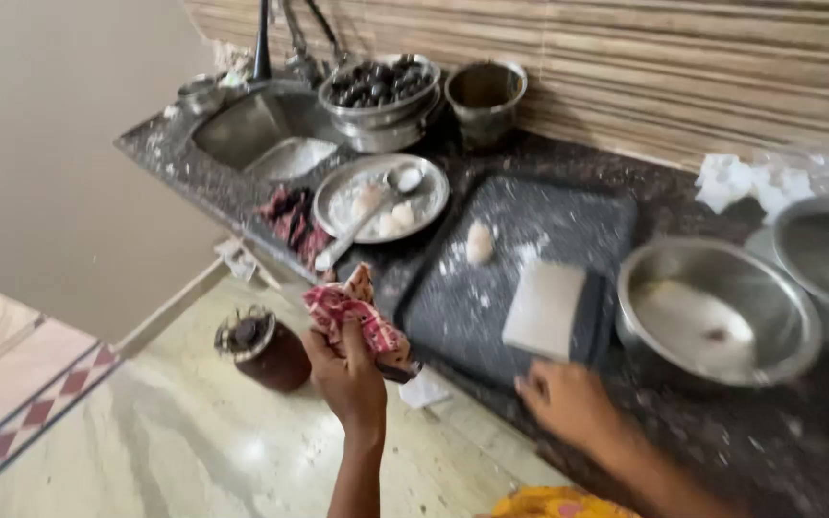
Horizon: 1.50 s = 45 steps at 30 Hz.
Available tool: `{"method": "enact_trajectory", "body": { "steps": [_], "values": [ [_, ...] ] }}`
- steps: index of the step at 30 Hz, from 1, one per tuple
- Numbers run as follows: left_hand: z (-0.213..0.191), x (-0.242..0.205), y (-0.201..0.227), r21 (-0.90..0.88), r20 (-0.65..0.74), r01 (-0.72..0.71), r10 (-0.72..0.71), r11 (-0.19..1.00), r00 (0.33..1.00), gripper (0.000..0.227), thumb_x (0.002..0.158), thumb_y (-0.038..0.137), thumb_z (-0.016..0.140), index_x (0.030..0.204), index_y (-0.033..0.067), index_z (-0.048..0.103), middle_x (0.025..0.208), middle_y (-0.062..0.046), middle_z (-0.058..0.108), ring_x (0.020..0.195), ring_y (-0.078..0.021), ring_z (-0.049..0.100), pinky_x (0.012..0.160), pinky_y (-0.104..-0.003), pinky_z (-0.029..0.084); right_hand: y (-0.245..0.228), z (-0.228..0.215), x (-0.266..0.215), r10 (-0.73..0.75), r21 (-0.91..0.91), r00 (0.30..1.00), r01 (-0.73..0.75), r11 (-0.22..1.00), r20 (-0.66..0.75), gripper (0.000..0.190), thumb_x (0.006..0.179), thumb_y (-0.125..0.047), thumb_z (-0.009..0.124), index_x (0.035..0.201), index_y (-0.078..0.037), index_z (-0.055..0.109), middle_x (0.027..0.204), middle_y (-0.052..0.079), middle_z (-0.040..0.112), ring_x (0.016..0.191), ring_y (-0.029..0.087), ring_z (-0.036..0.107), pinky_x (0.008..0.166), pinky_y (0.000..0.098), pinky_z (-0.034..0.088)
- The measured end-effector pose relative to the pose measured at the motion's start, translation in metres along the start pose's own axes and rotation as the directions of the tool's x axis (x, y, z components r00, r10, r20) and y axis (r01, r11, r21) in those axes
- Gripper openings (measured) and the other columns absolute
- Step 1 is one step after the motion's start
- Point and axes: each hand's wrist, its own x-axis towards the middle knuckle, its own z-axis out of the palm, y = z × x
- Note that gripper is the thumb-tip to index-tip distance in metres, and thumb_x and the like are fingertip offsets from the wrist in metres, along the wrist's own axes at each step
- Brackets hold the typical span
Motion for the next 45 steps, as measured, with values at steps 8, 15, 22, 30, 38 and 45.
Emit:
{"method": "enact_trajectory", "body": {
  "steps": [8,15,22,30,38,45],
  "values": [
    [0.111,0.079,-0.081,0.360,0.421,-0.500,0.341,0.788,0.841,0.024,0.095,0.022,0.064,0.112,0.0053,0.064,0.099,-0.018,0.072,0.092,-0.0328,0.067,0.077,-0.046,0.050,-0.001,-0.018,0.036,0.287,-0.184,0.958,-0.286,0.940,-0.019,0.044,0.088,-0.042,0.067,0.117,-0.009,0.066,0.115,0.022,0.068,0.110,0.038,0.065,0.097,0.0469,0.052],
    [0.169,0.091,-0.074,0.562,0.644,-0.608,0.164,0.561,0.747,0.029,0.096,0.022,0.063,0.117,0.0031,0.064,0.114,-0.021,0.061,0.109,-0.0433,0.056,0.090,-0.061,0.041,0.002,-0.004,0.066,0.410,-0.326,0.899,-0.439,0.838,-0.157,0.085,0.085,-0.047,0.072,0.152,-0.009,0.036,0.144,0.043,0.036,0.136,0.056,0.039,0.107,0.0550,0.042],
    [0.220,0.094,-0.092,-0.017,0.885,-0.569,0.278,0.822,0.374,0.028,0.098,0.024,0.069,0.113,0.0006,0.064,0.111,-0.023,0.063,0.105,-0.0403,0.063,0.093,-0.048,0.053,0.008,-0.009,0.099,0.703,-0.199,0.697,-0.716,0.669,-0.144,0.121,0.067,-0.042,0.090,0.160,-0.015,0.018,0.153,0.030,0.039,0.137,0.049,0.040,0.109,0.0585,0.041],
    [0.225,0.113,-0.096,-0.204,0.959,-0.356,0.259,0.912,0.116,0.045,0.079,0.020,0.079,0.121,0.0079,0.068,0.113,-0.021,0.067,0.101,-0.0389,0.068,0.089,-0.044,0.055,0.009,-0.012,0.127,0.878,-0.138,0.468,-0.881,0.453,-0.102,0.150,0.056,-0.030,0.105,0.165,-0.010,0.003,0.154,0.031,0.032,0.141,0.047,0.038,0.114,0.0560,0.039],
    [0.232,0.119,-0.099,-0.271,0.962,-0.265,0.269,0.925,-0.046,0.048,0.072,0.011,0.078,0.118,0.0019,0.066,0.117,-0.018,0.068,0.112,-0.0351,0.061,0.100,-0.042,0.046,0.008,-0.016,0.115,0.872,0.234,0.460,-0.841,0.488,-0.165,0.138,0.055,-0.010,0.099,0.163,-0.006,0.013,0.146,0.031,0.046,0.122,0.038,0.058,0.103,0.0458,0.052],
    [0.240,0.101,-0.120,-0.353,0.896,-0.436,0.433,0.828,0.098,0.040,0.081,0.016,0.077,0.119,0.0066,0.070,0.115,-0.017,0.070,0.106,-0.0383,0.062,0.097,-0.046,0.048,0.012,-0.006,0.118,0.796,0.739,0.600,-0.500,0.453,-0.081,0.093,0.067,-0.024,0.086,0.150,0.001,0.054,0.127,0.026,0.073,0.103,0.030,0.066,0.089,0.0368,0.054]
  ]
}}
